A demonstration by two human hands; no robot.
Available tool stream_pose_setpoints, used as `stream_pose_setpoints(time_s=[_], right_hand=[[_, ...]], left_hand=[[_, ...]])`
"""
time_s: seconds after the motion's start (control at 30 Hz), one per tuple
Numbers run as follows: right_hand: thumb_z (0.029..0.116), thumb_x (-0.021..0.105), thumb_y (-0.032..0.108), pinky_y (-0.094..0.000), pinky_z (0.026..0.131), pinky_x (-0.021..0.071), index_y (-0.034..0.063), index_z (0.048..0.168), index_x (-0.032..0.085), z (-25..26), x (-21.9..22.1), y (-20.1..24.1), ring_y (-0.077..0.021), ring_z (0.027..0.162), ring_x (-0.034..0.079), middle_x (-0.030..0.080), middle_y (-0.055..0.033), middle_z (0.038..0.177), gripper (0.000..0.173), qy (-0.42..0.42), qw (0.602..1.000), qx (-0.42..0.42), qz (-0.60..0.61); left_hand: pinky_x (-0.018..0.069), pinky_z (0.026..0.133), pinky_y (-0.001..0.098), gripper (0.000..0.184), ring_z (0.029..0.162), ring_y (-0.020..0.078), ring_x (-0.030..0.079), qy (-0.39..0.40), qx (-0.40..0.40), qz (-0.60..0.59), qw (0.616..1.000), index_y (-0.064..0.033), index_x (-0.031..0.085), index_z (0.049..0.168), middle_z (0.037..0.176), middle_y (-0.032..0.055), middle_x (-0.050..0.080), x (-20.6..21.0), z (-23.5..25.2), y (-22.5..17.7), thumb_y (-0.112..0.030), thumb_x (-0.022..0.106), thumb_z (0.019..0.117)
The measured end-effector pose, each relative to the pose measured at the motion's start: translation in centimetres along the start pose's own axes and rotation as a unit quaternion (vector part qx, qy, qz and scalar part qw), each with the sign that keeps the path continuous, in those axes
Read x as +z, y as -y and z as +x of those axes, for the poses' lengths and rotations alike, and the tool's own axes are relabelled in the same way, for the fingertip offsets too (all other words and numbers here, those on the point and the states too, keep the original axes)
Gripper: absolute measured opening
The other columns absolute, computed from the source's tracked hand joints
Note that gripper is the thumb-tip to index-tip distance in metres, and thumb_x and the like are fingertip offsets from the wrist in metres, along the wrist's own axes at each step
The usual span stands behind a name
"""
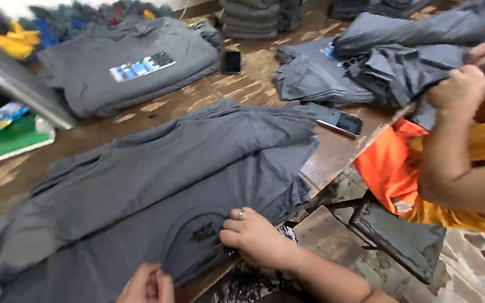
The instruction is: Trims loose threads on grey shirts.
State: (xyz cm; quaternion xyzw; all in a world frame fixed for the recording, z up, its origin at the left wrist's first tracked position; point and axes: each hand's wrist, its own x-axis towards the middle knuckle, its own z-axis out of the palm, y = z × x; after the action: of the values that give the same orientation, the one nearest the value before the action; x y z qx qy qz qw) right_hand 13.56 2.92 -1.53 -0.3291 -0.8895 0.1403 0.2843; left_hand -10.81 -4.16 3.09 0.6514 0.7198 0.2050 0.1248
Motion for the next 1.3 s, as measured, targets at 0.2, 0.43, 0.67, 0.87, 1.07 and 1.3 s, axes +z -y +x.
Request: stream_pose_setpoints(time_s=[0.2,0.43,0.67,0.87,1.07,1.3], right_hand=[[0.0851,0.064,0.013,-0.0501,0.08,0.0507,0.0053,0.086,0.064,-0.1,-1.4,-0.3,-0.0316,0.086,0.066,0.068,-0.0125,0.085,0.008,0.066,0.995,0.017,0.072],[0.0892,0.06,0.018,-0.0372,0.065,0.0462,0.008,0.079,0.058,0.2,-0.5,-0.6,-0.0204,0.066,0.057,0.056,-0.0054,0.067,0.015,0.025,0.999,0.016,0.037],[0.0922,0.06,0.018,-0.0294,0.056,0.0442,0.006,0.081,0.057,1.1,-0.2,0.4,-0.0156,0.061,0.052,0.053,-0.0061,0.068,0.016,0.013,0.996,0.013,0.083],[0.0971,0.061,0.004,-0.0343,0.099,0.0551,0.0018,0.093,0.064,5.5,1.9,4.3,-0.0247,0.116,0.067,0.071,-0.016,0.121,0.006,-0.079,0.981,-0.089,0.155],[0.0959,0.057,-0.005,-0.0373,0.089,0.0539,0.0055,0.092,0.07,8.3,3.9,4.9,-0.0292,0.1,0.067,0.074,-0.0121,0.104,0.017,-0.104,0.956,-0.221,0.162],[0.0967,0.055,-0.005,-0.032,0.088,0.0558,0.0039,0.087,0.062,7.1,3.6,5.4,-0.0267,0.094,0.069,0.069,-0.0136,0.088,0.014,-0.148,0.95,-0.219,0.164]], left_hand=[[0.0541,0.062,0.045,0.04,0.069,0.0272,0.063,0.0,-0.027,-0.029,0.999,0.0034,0.069,0.107,0.082,0.015,0.066,0.9,0.6,0.1,-0.032,0.074,0.0885],[0.0449,0.051,0.0322,0.018,0.055,0.0139,0.055,-0.075,-0.042,-0.02,0.996,-0.0066,0.066,0.087,0.064,0.0022,0.055,1.2,0.6,0.2,-0.017,0.053,0.0918],[0.0595,0.077,0.0251,0.011,0.08,0.0012,0.066,-0.184,-0.066,-0.526,0.828,-0.0163,0.051,0.104,0.088,-0.0088,0.065,3.0,2.7,0.7,-0.006,0.048,0.1033],[0.0636,0.076,0.0279,0.026,0.087,0.0088,0.074,-0.164,-0.065,-0.645,0.743,-0.0107,0.047,0.125,0.099,-0.004,0.074,2.9,1.8,0.2,-0.004,0.055,0.1003],[0.0582,0.088,0.0224,0.028,0.098,0.0039,0.071,-0.13,0.034,-0.645,0.752,-0.0242,0.067,0.121,0.107,-0.0091,0.076,3.2,0.6,1.2,-0.014,0.07,0.0949],[0.0548,0.09,0.0149,0.026,0.104,-0.005,0.065,-0.23,0.095,-0.502,0.829,-0.0275,0.079,0.111,0.114,-0.0202,0.071,5.5,0.7,0.8,-0.013,0.076,0.0904]])
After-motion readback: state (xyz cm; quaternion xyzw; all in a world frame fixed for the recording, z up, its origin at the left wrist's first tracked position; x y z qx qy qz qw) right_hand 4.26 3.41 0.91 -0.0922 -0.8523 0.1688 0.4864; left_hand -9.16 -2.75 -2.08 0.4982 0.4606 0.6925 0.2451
